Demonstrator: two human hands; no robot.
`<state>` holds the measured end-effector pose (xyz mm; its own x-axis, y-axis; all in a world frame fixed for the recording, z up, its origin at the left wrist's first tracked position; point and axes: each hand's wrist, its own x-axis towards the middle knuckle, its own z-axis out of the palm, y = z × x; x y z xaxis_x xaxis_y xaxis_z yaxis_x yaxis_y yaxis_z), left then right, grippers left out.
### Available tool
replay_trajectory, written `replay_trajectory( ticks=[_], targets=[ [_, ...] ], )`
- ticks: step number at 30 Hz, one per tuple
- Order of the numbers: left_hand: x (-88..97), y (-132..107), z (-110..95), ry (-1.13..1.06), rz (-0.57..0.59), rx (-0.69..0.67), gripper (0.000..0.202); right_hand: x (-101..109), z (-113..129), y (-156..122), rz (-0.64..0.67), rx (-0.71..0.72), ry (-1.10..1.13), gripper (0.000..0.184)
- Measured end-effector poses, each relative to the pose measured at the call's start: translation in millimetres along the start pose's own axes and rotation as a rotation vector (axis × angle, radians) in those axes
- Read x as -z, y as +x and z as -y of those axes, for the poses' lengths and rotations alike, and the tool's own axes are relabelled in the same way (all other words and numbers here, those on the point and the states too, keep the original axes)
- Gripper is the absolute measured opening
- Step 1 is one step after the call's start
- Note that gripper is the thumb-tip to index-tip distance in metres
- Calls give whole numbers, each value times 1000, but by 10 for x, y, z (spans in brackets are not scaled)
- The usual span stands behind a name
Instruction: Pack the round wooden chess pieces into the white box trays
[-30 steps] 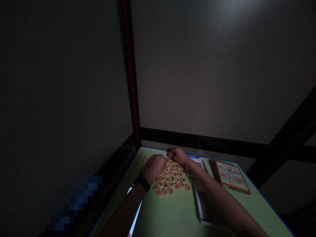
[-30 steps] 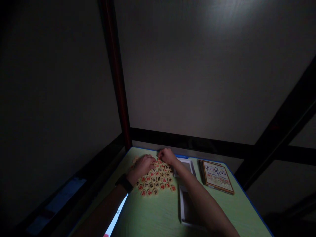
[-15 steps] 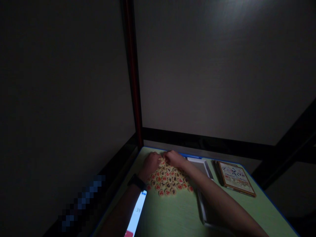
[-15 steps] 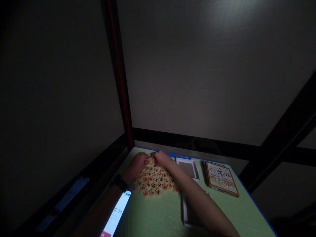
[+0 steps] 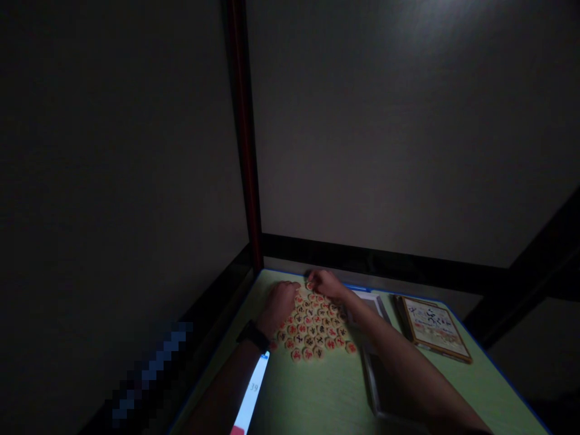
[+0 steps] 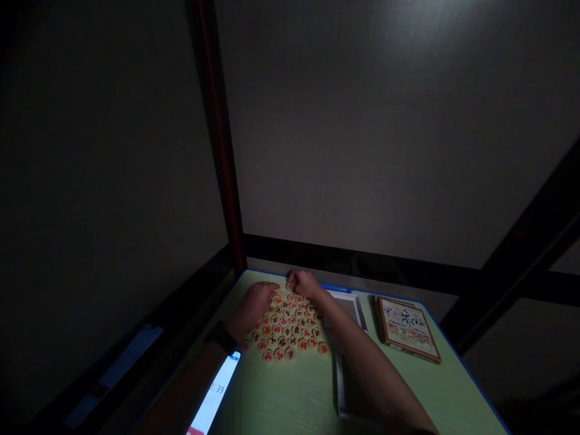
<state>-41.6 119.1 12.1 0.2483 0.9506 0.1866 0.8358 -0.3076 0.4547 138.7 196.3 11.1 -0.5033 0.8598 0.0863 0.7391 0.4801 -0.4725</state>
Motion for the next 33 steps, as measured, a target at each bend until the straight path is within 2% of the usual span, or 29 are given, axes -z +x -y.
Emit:
replay_trajectory(
  ticks=[4, 8, 12, 15, 20, 27, 33],
  targets=[
    [98, -5, 173, -55, -125, 72, 25, -13, -51, 6, 9, -11, 22, 30],
    [221, -58, 414, -23, -148, 233, 24, -39, -18, 9, -8, 10, -14, 26],
    [282, -142, 615, -9, -122, 325, 20, -92, 206, 30, -18, 102, -73, 29],
    [270, -185, 700, -4, -104, 362, 20, -146, 429, 54, 29, 223, -117, 34],
    [212, -204, 749, 3, -68, 372, 19, -189, 621, 79, 108, 336, -217, 23],
    [185, -220, 762, 4, -12, 333, 18, -152, 744, 32, 100, 367, -341, 22],
    [183, -245, 729, 7, -34, 285, 20, -152, 925, -58, 164, 384, -424, 21]
  ],
)
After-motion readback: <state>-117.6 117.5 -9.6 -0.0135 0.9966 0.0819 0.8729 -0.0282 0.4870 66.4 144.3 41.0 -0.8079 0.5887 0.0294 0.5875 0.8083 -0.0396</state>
